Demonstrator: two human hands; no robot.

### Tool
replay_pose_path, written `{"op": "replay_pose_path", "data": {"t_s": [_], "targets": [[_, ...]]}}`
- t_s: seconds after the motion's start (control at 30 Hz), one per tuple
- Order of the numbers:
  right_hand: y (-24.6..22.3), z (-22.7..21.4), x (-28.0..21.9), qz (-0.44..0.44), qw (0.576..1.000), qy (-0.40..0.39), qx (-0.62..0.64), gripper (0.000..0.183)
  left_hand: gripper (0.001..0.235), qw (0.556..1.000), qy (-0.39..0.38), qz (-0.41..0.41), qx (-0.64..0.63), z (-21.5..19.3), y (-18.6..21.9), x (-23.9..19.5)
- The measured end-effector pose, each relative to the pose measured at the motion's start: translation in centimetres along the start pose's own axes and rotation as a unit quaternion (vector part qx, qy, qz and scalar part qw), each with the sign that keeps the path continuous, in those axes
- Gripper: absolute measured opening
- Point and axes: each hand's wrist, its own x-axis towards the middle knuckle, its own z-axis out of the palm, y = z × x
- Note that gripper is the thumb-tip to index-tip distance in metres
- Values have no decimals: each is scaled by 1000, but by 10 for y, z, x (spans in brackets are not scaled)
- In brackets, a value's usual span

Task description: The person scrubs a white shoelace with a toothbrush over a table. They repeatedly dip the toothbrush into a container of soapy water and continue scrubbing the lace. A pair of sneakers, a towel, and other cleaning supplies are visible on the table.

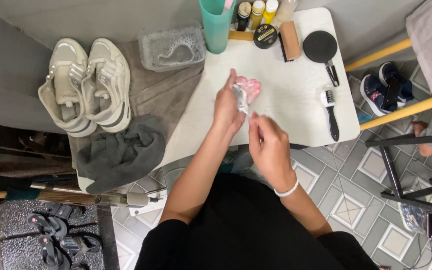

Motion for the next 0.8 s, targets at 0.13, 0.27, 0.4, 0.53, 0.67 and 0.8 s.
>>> {"op": "replay_pose_path", "data": {"t_s": [0.13, 0.27, 0.4, 0.53, 0.67, 0.8], "targets": [[3, -3, -11, 23, 999, -41, 8, 18, 38, 999, 32, 5, -10, -15, 14, 14], [11, 2, 5, 5, 1000, -14, -1, 15, 39, 999, 26, -30, -1, -11, -1, 10], [-3, -5, -5, 15, 999, -44, 7, 17, 41, 998, 46, -31, -26, -20, 15, 20], [1, -10, -4, 36, 997, -43, 46, 18, 42, 997, 52, -37, -41, -18, 22, 15], [2, -1, -6, 28, 999, -12, 34, 14, 46, 994, 28, -65, -82, -18, 16, 18], [-1, -5, -16, 30, 998, -22, 52, 13, 47, 988, -8, -76, -136, -23, 30, 22]]}}
